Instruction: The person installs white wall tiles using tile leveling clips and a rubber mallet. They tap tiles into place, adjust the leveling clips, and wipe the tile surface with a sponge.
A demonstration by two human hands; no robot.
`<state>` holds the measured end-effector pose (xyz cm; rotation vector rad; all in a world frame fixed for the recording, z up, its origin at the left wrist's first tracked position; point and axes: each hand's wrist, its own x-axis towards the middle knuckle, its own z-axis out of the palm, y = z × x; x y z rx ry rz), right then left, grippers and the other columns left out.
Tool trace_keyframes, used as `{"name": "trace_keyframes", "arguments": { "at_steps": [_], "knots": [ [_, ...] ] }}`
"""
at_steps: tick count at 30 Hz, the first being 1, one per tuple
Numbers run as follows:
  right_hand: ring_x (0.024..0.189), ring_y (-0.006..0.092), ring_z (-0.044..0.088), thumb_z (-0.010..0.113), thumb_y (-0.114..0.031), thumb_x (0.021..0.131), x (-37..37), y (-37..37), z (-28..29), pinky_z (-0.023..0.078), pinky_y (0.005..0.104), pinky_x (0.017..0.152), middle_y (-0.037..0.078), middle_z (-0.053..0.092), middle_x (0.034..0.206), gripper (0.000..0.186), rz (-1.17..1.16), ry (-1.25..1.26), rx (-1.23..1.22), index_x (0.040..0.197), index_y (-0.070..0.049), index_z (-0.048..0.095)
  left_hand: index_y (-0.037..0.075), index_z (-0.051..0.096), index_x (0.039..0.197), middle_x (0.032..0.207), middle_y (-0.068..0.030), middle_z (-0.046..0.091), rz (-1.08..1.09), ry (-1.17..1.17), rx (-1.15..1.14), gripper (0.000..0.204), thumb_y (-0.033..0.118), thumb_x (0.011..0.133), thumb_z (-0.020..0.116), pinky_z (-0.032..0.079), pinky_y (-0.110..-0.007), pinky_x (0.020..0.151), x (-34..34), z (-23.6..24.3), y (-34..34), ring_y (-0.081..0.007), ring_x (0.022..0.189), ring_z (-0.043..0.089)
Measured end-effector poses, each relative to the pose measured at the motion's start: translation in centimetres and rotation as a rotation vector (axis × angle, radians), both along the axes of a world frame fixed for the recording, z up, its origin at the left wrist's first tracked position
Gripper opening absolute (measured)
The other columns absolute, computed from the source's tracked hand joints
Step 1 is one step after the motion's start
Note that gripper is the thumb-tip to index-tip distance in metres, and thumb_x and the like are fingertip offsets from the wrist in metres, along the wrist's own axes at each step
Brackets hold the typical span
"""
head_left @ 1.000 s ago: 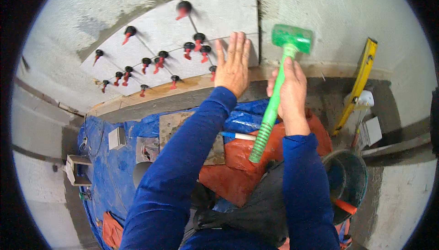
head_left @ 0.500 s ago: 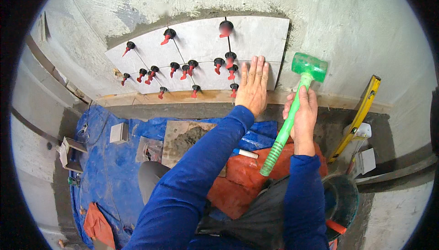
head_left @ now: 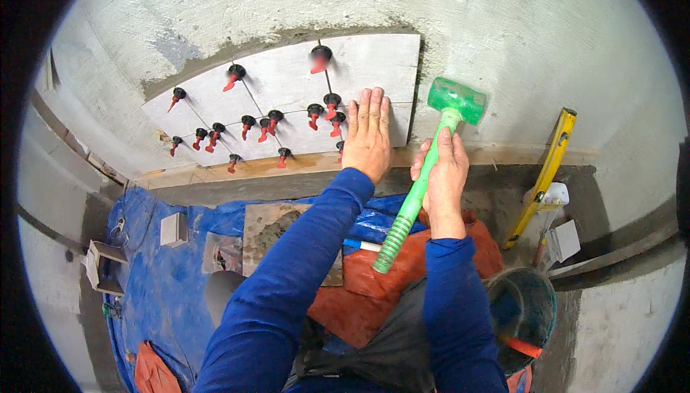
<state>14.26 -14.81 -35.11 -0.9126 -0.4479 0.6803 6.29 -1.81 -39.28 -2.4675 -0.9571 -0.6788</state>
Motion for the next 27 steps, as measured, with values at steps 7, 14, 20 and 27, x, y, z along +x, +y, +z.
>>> {"name": "trace_keyframes", "arguments": {
  "at_steps": [7,14,20,27],
  "knots": [
    [0.051,0.0125,0.055,0.051,-0.034,0.11,-0.1,0.7,0.0,0.044,0.0289,0.038,0.005,0.056,0.082,0.027,-0.042,0.019,0.01,0.105,-0.007,0.05,-0.003,0.03,0.16,0.172,-0.0198,0.017,0.02,0.023,0.032,0.07,0.022,0.097,0.048,0.008,-0.056,0.129,0.1,-0.1,0.0,-0.0392,0.16,0.01],
    [0.049,0.0121,0.054,0.05,-0.034,0.111,-0.2,0.6,-0.1,0.043,0.0288,0.037,0.005,0.056,0.081,0.029,0.027,-0.072,-0.087,0.102,-0.007,0.053,-0.003,0.029,0.161,0.172,-0.0208,0.015,-0.003,0.015,0.006,0.07,0.022,0.098,0.047,0.007,-0.056,0.129,-0.1,0.2,0.0,-0.0393,0.16,0.009],
    [0.049,0.0121,0.054,0.051,-0.033,0.111,0.2,0.4,0.0,0.043,0.0283,0.038,0.004,0.057,0.08,0.027,0.029,-0.104,-0.09,0.104,-0.007,0.054,-0.005,0.041,0.152,0.166,-0.0244,0.029,-0.262,-0.255,-0.085,0.069,0.015,0.089,0.061,0.017,-0.055,0.128,-1.8,1.7,-1.4,-0.0428,0.156,0.021],
    [0.05,0.0123,0.054,0.052,-0.033,0.11,1.0,-0.2,0.7,0.043,0.0283,0.038,0.004,0.056,0.08,0.025,-0.034,-0.064,0.014,0.108,-0.008,0.054,-0.009,0.031,0.157,0.166,-0.0343,0.019,-0.062,-0.734,-0.104,0.075,0.039,0.105,0.056,0.014,-0.054,0.126,-10.5,5.4,3.0,-0.0481,0.156,0.017]
  ]
}}
